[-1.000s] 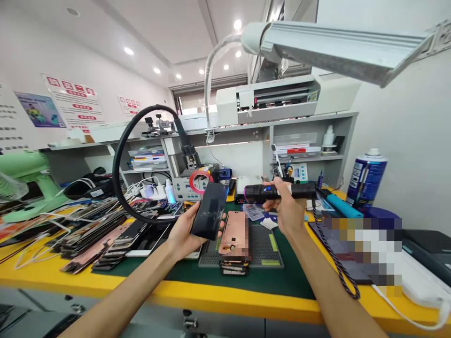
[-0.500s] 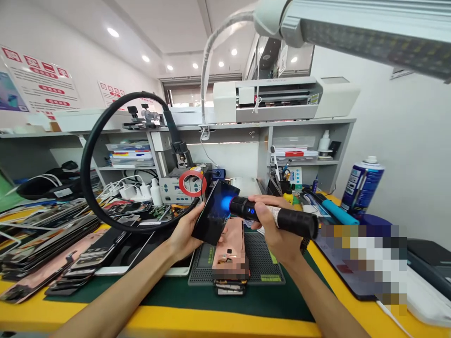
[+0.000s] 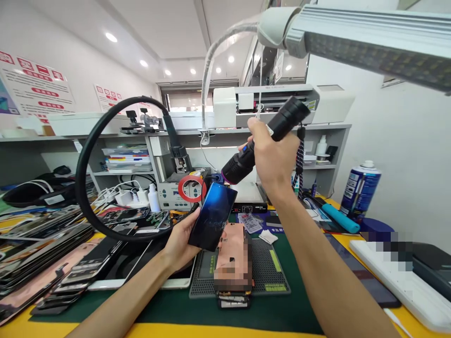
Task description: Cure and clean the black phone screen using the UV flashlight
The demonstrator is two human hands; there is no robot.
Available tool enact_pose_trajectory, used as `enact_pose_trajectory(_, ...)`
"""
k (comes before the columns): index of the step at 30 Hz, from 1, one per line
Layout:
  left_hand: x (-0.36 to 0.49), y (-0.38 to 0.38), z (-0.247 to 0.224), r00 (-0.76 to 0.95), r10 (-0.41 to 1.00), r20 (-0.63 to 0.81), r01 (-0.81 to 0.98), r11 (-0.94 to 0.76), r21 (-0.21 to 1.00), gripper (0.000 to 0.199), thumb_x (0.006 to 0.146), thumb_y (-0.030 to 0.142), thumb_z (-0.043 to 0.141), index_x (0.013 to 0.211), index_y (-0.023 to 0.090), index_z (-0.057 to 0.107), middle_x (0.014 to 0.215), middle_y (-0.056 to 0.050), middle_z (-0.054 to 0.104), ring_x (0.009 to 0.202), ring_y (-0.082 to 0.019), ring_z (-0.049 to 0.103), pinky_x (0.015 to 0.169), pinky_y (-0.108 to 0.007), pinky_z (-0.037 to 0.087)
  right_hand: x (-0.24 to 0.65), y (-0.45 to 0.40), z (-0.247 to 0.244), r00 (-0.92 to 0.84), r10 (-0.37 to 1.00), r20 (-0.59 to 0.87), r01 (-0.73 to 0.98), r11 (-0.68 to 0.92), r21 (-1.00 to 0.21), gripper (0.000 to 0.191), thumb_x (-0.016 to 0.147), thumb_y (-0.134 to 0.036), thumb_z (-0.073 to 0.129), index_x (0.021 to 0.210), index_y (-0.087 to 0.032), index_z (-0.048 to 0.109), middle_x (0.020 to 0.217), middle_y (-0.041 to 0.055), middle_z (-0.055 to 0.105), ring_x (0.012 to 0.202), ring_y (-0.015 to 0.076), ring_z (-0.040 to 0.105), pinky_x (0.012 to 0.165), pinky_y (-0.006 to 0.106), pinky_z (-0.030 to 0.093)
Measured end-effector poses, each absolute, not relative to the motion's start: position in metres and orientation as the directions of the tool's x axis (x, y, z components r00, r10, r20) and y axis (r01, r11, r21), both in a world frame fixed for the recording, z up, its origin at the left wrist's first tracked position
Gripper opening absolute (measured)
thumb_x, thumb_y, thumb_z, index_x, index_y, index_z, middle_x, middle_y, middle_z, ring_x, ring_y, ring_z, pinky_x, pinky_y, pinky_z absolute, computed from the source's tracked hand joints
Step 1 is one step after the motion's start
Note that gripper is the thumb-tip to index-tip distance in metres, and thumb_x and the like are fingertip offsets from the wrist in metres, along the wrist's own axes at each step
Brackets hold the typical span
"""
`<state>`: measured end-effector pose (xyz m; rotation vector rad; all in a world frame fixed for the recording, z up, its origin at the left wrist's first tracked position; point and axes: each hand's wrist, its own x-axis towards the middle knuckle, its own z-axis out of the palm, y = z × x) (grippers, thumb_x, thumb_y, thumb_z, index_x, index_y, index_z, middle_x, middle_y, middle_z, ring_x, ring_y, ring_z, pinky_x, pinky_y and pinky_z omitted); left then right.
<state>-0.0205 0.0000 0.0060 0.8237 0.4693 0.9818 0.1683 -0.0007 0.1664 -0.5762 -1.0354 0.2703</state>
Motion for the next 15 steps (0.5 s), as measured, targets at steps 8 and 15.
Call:
enact_pose_trajectory(8,-0.025,0.003,0.004,0.511,0.858,0.055,-0.566,0.288,0.772,0.048,0.099,0.043,0.047,0.118,0.005,0.070,0.114,-0.020,0.072,0.091,-0.031,0.072,0.081,-0.043,0.056,0.156,0.009,0.171,0.421,0.422,0.803,0.204,0.819,-0.537,0.018,0.078,-0.026,0.068,0.065,-0.019,0.058,0.060,-0.0008,0.054,0.051,0.0149,0.057,0.051,0.031,0.051)
enact_pose_trajectory(15,-0.024,0.001,0.005,0.483,0.873,0.063,-0.612,0.286,0.737,0.040,0.099,0.039,0.049,0.113,0.011,0.074,0.106,-0.014,0.076,0.094,-0.028,0.072,0.087,-0.040,0.055,0.152,0.011,0.165,0.379,0.440,0.814,0.190,0.824,-0.534,0.021,0.081,-0.027,0.068,0.066,-0.019,0.056,0.061,-0.0008,0.051,0.052,0.0157,0.055,0.051,0.033,0.050)
